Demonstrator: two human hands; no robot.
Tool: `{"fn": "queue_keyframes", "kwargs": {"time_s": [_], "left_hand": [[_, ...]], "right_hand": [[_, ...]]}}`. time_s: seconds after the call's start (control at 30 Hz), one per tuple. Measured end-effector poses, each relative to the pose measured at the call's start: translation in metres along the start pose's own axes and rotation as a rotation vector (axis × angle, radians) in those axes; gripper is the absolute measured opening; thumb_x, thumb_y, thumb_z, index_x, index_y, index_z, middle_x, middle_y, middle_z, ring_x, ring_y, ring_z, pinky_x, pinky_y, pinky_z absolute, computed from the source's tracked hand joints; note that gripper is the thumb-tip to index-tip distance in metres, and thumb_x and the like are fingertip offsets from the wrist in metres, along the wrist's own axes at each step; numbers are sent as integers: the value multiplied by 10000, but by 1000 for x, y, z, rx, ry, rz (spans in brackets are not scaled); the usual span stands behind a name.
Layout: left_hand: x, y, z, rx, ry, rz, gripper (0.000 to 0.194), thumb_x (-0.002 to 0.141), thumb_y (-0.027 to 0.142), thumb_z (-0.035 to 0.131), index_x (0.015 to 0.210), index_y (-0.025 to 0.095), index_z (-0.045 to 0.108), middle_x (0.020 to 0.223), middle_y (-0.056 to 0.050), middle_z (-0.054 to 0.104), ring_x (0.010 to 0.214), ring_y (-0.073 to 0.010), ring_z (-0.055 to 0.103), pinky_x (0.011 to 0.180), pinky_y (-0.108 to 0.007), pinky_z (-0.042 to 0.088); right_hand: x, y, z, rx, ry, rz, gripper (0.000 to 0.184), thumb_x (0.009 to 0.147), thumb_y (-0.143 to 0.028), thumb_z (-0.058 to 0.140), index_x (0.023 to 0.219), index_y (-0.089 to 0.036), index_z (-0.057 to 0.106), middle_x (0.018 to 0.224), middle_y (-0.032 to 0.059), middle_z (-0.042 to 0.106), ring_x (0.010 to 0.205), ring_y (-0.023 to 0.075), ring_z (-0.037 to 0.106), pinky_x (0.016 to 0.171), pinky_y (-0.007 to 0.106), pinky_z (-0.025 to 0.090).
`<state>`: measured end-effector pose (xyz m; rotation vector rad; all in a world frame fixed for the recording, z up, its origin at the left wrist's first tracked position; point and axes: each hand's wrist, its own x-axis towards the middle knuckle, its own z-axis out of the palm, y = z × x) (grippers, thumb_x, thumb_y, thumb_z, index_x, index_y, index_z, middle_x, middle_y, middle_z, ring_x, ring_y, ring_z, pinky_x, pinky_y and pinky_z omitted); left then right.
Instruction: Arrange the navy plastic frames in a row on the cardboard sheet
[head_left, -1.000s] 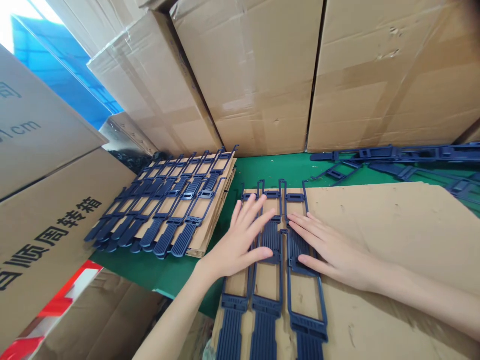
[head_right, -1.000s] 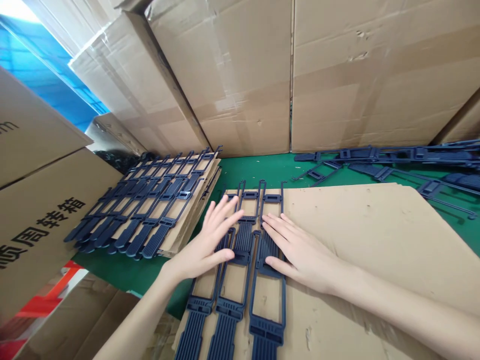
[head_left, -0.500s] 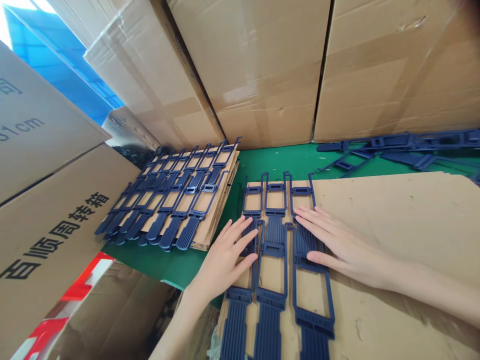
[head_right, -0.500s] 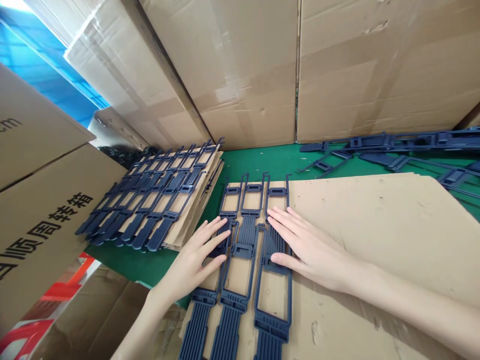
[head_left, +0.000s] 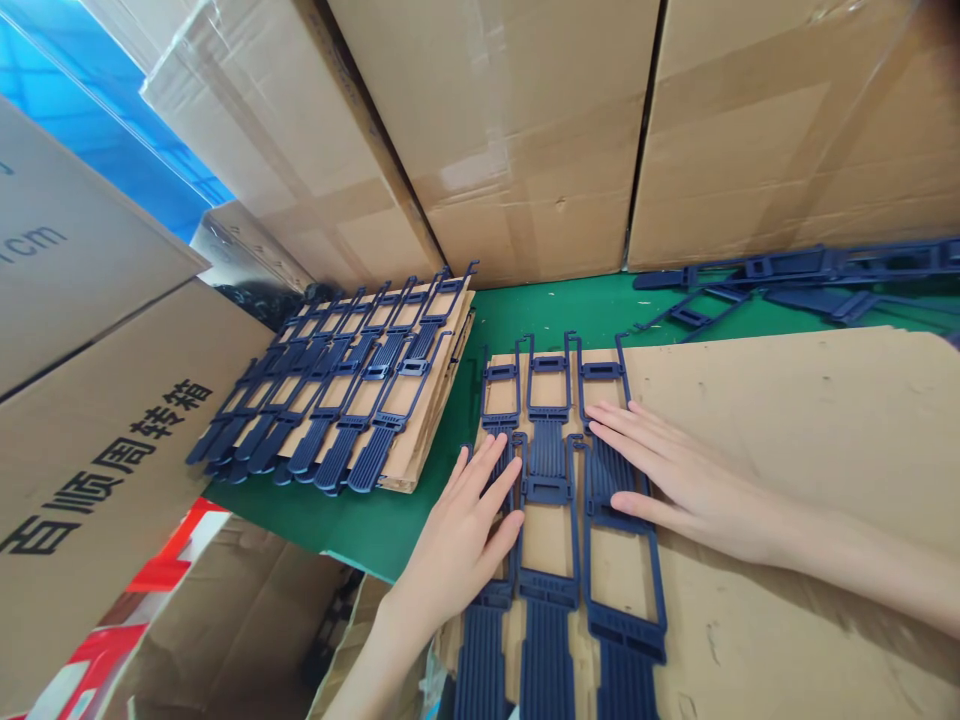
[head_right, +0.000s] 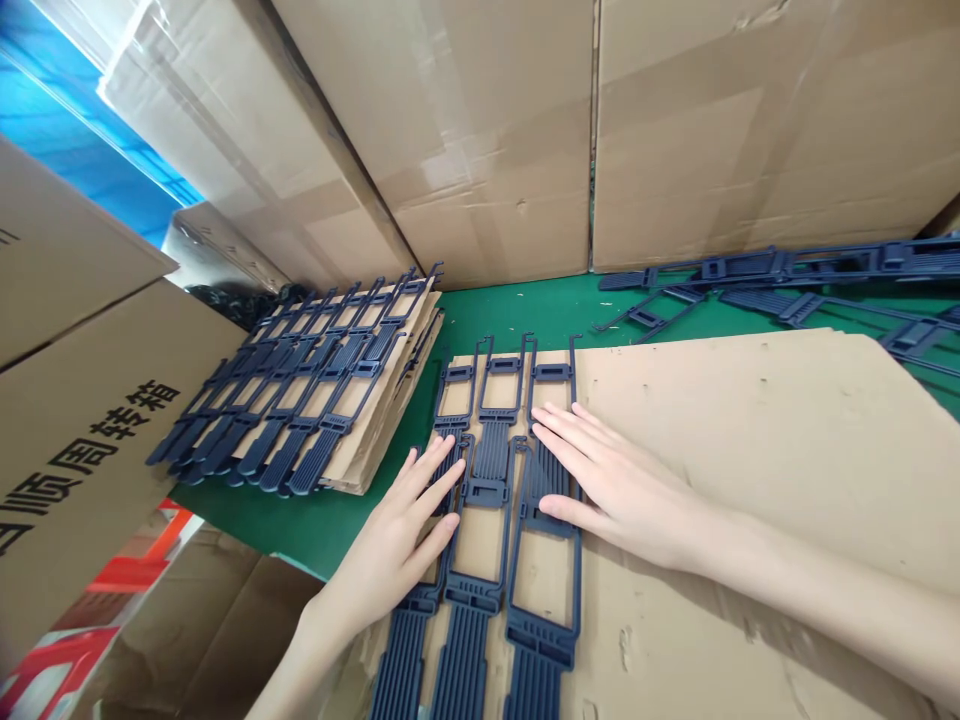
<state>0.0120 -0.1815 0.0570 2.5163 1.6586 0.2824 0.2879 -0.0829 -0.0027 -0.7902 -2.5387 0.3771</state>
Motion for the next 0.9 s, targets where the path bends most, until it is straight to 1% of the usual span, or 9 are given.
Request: {"fn": "queue_keyframes", "kwargs": {"time_s": [0.17, 0.27, 0.37, 0.53, 0.6, 0.7, 0.8, 0.9], "left_hand": [[6, -9, -4, -37, 5, 7, 478, 953, 183, 433, 1427, 246, 428, 1583, -68, 294, 1470, -236, 254, 1202, -530, 242], [10, -17, -9, -58, -26, 20, 468, 950, 176, 430, 1413, 241, 451, 1581, -62, 300, 1469, -225, 257, 1206, -518, 232], [11, -23, -14, -78, -71, 29, 491, 972, 188, 408, 1455, 274, 398, 1594, -42, 267, 1478, -220, 226, 1211, -513, 204], [5, -18, -13, -101, -77, -41, 590, 1003, 230, 385, 1543, 341, 176, 1639, -24, 21, 1498, -261, 83, 1200, -511, 196], [3, -14, -12, -125, -76, -73, 613, 1006, 248, 395, 1548, 350, 128, 1640, -28, -14, 1499, -274, 58, 1193, -512, 212], [2, -6, -13, -161, -75, -117, 621, 1005, 254, 404, 1543, 359, 113, 1643, -25, -19, 1501, -280, 29, 1188, -524, 216], [1, 1, -13, -195, -63, -168, 612, 1002, 234, 404, 1534, 361, 127, 1644, -12, -29, 1504, -268, 3, 1192, -521, 207], [1, 6, -11, -209, -45, -219, 618, 991, 220, 421, 1526, 352, 140, 1645, -15, -26, 1507, -265, 15, 1194, -518, 215]], "right_hand": [[1, 0, -1, -23, 0, -16, 670, 968, -511, 456, 1528, -177, 305, 1579, 85, 251, 1453, 282, 224, 1191, 510, 255], [0, 0, -1, -43, -7, -24, 658, 974, -506, 442, 1510, -139, 338, 1577, 103, 253, 1452, 279, 231, 1189, 511, 258], [0, 0, -1, -41, -7, -13, 651, 974, -505, 444, 1505, -141, 348, 1576, 102, 261, 1452, 286, 231, 1186, 521, 260], [1, -1, -1, -15, 17, -15, 656, 970, -502, 455, 1522, -175, 319, 1569, 95, 281, 1447, 288, 243, 1184, 523, 268], [1, -1, -2, -17, 24, -21, 659, 971, -497, 454, 1527, -177, 306, 1568, 97, 283, 1445, 284, 250, 1186, 519, 266], [2, -1, -3, -27, 28, -24, 658, 972, -495, 454, 1523, -164, 313, 1566, 103, 285, 1444, 279, 258, 1191, 515, 251], [2, -2, -4, -40, 22, -30, 646, 976, -490, 445, 1503, -130, 347, 1560, 118, 295, 1443, 275, 261, 1193, 512, 247], [3, -3, -5, -36, 20, -33, 642, 977, -491, 440, 1497, -123, 357, 1554, 126, 306, 1441, 276, 265, 1191, 520, 245]]}}
